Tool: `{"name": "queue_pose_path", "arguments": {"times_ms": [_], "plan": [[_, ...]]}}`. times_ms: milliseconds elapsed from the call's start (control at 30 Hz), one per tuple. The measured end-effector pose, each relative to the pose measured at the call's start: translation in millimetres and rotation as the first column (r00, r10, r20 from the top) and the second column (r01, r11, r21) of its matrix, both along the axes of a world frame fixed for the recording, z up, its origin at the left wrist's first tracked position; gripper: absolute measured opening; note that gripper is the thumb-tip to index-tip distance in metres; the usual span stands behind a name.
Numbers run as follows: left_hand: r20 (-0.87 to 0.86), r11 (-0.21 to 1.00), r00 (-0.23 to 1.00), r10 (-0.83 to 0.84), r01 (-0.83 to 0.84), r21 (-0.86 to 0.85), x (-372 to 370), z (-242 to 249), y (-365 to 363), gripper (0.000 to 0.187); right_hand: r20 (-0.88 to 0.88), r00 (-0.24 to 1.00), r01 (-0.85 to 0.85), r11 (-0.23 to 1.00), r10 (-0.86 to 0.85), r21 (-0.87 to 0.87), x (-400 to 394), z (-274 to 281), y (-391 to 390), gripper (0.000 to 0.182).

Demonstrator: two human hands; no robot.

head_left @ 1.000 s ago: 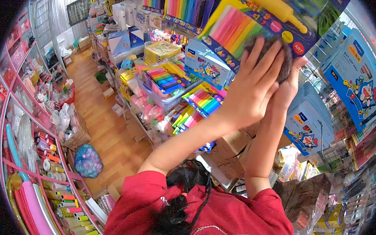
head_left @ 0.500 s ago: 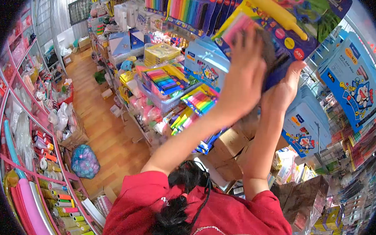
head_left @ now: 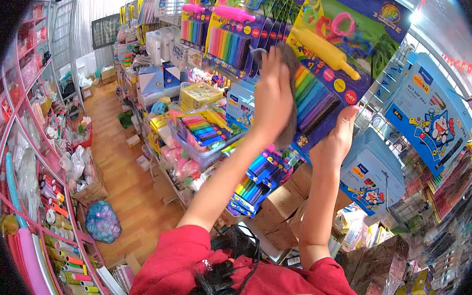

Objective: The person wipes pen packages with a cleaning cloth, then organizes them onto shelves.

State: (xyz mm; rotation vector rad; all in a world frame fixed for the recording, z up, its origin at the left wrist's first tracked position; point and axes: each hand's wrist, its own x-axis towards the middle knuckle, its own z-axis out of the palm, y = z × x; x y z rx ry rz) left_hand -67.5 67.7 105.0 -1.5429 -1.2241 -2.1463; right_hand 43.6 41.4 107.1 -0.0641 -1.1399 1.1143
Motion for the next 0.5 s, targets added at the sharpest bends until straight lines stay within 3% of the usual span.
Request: {"name": "queue_pose_path", "arguments": {"times_ms": [33,100,200,300,367,433,500], "plan": [[-0.022,0.994,0.997,0.074,-0.072,0.083,17,-12,-10,0.039,0.005,0.999,0.048,0.999,-0.048,0.005,0,0,2,0.057],[-0.135,0.996,0.990,-0.033,0.043,0.073,49,-24,-45,0.040,0.058,0.995,0.084,0.996,-0.085,0.016,3,-3,7,0.057],[-0.268,0.990,0.964,0.004,0.034,0.137,51,-16,-49,0.040,0.142,0.988,0.058,0.997,-0.064,0.043,13,-5,14,0.055],[-0.132,0.986,0.988,-0.080,0.098,0.136,31,1,-30,0.037,0.063,0.994,0.082,0.991,-0.089,0.104,3,-1,-2,0.055],[-0.046,0.985,0.998,0.034,-0.026,0.170,5,4,-1,0.033,0.050,0.997,0.057,0.997,-0.060,0.056,4,-2,-2,0.057],[0.083,0.977,0.995,-0.051,0.067,-0.202,-14,1,4,0.032,0.033,0.999,-0.037,0.996,0.035,0.079,6,-4,0,0.058],[0.007,0.995,1.000,0.012,-0.012,-0.104,-35,-11,22,0.032,0.051,0.998,-0.029,0.999,0.028,0.024,13,-1,1,0.055]]}}
